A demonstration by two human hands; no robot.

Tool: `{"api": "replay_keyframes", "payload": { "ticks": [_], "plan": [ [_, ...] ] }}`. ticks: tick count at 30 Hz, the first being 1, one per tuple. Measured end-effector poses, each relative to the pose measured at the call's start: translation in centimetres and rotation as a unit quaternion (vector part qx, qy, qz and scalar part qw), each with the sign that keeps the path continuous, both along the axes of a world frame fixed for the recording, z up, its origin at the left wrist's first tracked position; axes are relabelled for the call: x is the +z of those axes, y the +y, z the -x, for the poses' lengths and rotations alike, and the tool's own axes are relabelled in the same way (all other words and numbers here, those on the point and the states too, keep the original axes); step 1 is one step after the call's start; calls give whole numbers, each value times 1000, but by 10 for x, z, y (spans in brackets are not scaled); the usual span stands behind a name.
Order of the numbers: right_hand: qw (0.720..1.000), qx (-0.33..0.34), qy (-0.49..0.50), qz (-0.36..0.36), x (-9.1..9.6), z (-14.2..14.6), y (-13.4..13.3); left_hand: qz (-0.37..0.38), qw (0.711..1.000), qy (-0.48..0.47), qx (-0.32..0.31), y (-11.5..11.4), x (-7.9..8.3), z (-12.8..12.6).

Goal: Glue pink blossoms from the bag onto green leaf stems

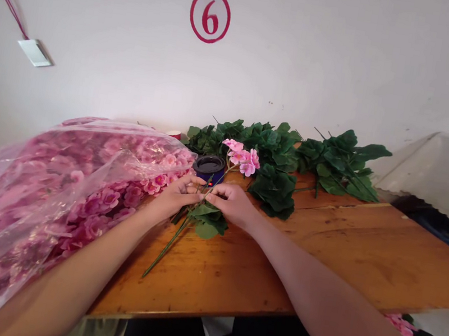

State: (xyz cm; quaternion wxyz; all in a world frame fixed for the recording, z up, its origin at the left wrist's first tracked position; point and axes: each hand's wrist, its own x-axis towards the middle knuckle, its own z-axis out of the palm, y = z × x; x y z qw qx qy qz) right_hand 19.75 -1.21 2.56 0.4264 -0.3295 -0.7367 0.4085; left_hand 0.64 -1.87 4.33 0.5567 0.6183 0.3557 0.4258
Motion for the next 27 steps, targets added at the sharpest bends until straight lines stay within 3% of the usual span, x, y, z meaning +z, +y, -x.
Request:
{"api": "replay_keyframes", "payload": {
  "ticks": [5,12,19,24,27],
  "plan": [
    [998,24,56,-31,0,2,3,24,1000,14,-15,-5,4,-2],
    [997,21,53,-55,4,4,-1,68,998,2,-2,-5,5,-1],
    [994,12,36,-102,10,11,-11,70,993,57,-81,-6,4,-2],
    [995,-14,42,-89,6,13,-8,73,992,98,-17,-9,3,-5],
    [996,-49,60,-35,1,13,-3,78,992,94,-9,-11,5,-5]
  ]
}}
